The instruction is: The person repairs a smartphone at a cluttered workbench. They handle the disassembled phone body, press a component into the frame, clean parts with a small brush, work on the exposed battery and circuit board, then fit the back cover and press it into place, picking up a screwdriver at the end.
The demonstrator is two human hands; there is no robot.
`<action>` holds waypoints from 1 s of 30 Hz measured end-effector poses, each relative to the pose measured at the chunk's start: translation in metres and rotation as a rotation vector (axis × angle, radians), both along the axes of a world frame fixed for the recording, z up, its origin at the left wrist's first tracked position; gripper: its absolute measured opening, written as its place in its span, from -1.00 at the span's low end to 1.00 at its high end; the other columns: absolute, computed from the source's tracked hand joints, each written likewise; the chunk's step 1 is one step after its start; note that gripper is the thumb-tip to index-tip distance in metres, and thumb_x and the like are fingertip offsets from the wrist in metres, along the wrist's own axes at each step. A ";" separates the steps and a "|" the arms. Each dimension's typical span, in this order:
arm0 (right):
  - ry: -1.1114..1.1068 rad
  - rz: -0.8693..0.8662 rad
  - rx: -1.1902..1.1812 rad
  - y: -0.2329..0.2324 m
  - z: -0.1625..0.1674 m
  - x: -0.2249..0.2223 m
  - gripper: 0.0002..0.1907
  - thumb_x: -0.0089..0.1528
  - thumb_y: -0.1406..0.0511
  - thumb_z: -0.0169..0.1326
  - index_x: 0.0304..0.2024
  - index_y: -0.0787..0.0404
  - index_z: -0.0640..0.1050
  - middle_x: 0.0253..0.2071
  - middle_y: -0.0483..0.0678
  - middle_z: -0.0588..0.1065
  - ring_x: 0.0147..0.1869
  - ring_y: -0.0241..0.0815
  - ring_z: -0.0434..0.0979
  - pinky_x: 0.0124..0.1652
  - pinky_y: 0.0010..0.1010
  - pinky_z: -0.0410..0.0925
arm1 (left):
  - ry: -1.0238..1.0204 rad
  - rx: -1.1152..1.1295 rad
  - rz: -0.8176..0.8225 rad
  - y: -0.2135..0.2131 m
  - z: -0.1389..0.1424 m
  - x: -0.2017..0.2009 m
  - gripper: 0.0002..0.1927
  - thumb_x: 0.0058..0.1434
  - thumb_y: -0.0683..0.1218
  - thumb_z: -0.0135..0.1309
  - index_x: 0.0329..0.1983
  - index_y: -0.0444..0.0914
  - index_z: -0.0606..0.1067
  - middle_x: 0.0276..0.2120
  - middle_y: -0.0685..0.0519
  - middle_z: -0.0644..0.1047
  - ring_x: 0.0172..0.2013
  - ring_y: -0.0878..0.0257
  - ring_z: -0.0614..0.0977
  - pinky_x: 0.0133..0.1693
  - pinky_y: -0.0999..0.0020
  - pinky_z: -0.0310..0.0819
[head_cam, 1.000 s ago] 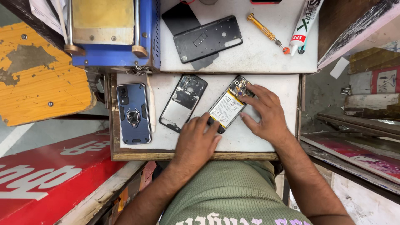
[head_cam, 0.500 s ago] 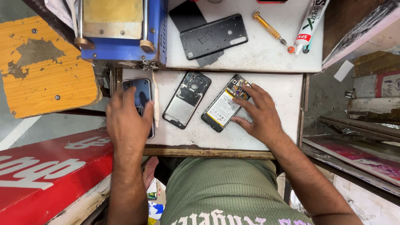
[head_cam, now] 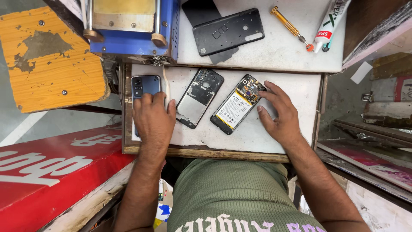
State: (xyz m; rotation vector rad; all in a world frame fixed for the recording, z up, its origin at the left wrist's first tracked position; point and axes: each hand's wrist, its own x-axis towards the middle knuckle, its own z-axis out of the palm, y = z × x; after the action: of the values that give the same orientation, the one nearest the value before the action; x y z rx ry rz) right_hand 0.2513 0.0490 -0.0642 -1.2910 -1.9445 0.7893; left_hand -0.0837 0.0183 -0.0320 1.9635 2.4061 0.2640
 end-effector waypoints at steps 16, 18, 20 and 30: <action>-0.186 -0.031 0.112 0.005 0.012 -0.005 -0.54 0.21 0.44 0.19 0.18 0.30 0.48 0.24 0.11 0.49 0.42 0.19 0.33 0.36 -0.06 0.21 | -0.731 0.028 -0.337 -0.054 0.006 0.071 -0.58 0.37 -0.21 -0.02 0.29 -0.25 0.44 -0.14 -0.17 0.56 -0.24 -0.01 0.68 -0.26 0.14 0.62; -0.116 -0.105 -0.016 0.005 0.011 -0.002 -0.63 0.28 0.43 0.15 0.15 0.26 0.49 0.16 0.07 0.51 0.32 0.08 0.42 0.31 -0.15 0.30 | -0.679 0.063 -0.383 -0.050 0.000 0.080 -0.55 0.35 -0.19 -0.02 0.32 -0.22 0.43 -0.13 -0.13 0.56 -0.21 0.00 0.68 -0.22 0.13 0.63; -0.105 -0.132 -0.046 0.003 0.010 0.001 -0.66 0.30 0.44 0.15 0.13 0.25 0.50 0.08 0.04 0.53 0.24 0.04 0.47 0.32 -0.17 0.31 | -0.596 -0.056 -0.292 -0.048 -0.005 0.092 -0.52 0.35 -0.13 0.04 0.33 -0.30 0.36 -0.17 -0.19 0.53 -0.28 -0.03 0.66 -0.30 0.09 0.62; -0.338 0.201 0.055 0.025 0.034 0.010 -0.16 0.02 0.33 0.24 0.37 0.17 0.30 0.40 0.15 0.32 0.51 0.27 0.15 0.39 0.04 0.04 | -0.428 -0.007 -0.324 -0.059 -0.009 0.099 -0.28 0.18 0.04 0.28 0.30 -0.37 0.31 -0.09 -0.27 0.52 -0.26 -0.04 0.71 -0.37 0.19 0.68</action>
State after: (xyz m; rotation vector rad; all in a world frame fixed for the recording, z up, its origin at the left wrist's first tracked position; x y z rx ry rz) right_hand 0.2612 0.0743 -0.0305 -1.2738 -2.3765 0.6371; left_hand 0.0151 -0.0409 -0.0408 2.0028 1.8009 0.5905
